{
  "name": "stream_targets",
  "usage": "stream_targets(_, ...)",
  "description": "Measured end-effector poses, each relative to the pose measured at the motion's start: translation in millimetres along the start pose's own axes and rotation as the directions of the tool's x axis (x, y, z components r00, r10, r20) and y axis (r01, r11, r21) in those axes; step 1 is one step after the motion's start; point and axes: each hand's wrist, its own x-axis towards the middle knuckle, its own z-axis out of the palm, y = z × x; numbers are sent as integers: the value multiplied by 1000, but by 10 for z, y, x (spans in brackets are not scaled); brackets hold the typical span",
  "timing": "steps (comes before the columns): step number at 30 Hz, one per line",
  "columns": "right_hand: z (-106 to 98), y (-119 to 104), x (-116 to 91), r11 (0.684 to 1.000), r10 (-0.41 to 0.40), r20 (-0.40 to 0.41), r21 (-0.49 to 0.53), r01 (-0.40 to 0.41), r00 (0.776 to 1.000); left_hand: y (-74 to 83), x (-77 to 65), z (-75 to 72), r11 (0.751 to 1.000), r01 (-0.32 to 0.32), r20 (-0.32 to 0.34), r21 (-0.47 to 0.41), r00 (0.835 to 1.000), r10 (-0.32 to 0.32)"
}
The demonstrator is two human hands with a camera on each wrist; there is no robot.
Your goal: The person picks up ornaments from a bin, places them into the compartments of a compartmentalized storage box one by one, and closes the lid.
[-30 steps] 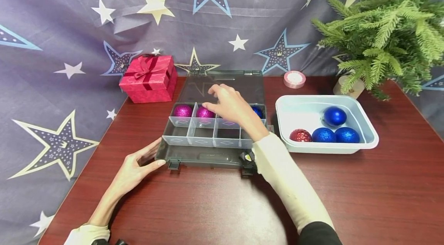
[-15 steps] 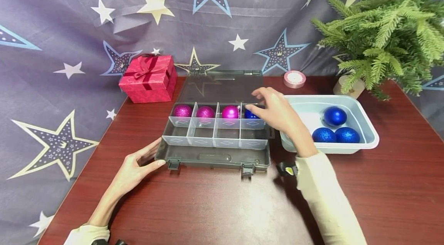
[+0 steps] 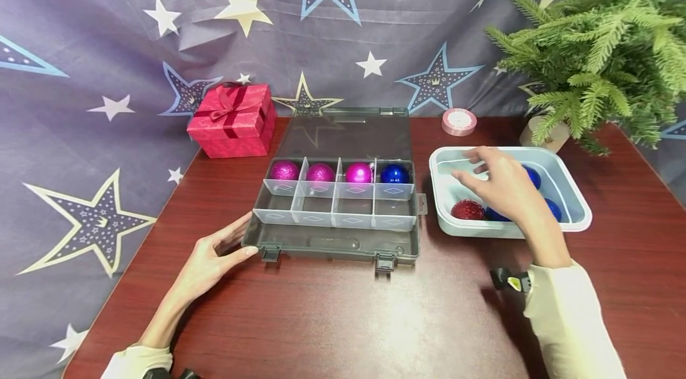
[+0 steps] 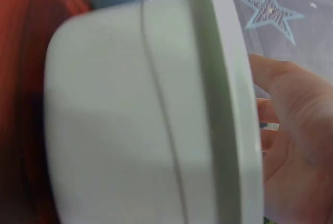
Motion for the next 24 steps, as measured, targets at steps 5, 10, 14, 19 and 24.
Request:
stream_targets(5, -70, 259, -79, 1000, -7, -24, -16, 7, 1000, -6, 0, -4, 1000, -3, -1, -11, 1000, 3)
stream_targets(10, -169, 462, -125, 997, -16, -39, -79, 13, 999, -1, 4, -9, 1000, 4, -2, -14, 1000, -4)
stream_targets(14, -244, 564, -144, 990, 27, -20, -141, -29, 999, 15, 10, -3, 1000, 9, -3, -17, 1000, -9)
stream_targets(19, -294, 641, -161, 971, 87, 1, -222, -85, 996, 36, 8, -3, 1000, 16, -5, -13, 1000, -16)
stream_targets(24, -304, 684, -196, 959, 100, 0, -268, -97, 995, 45, 0, -3, 1000, 25, -5, -10, 1000, -25)
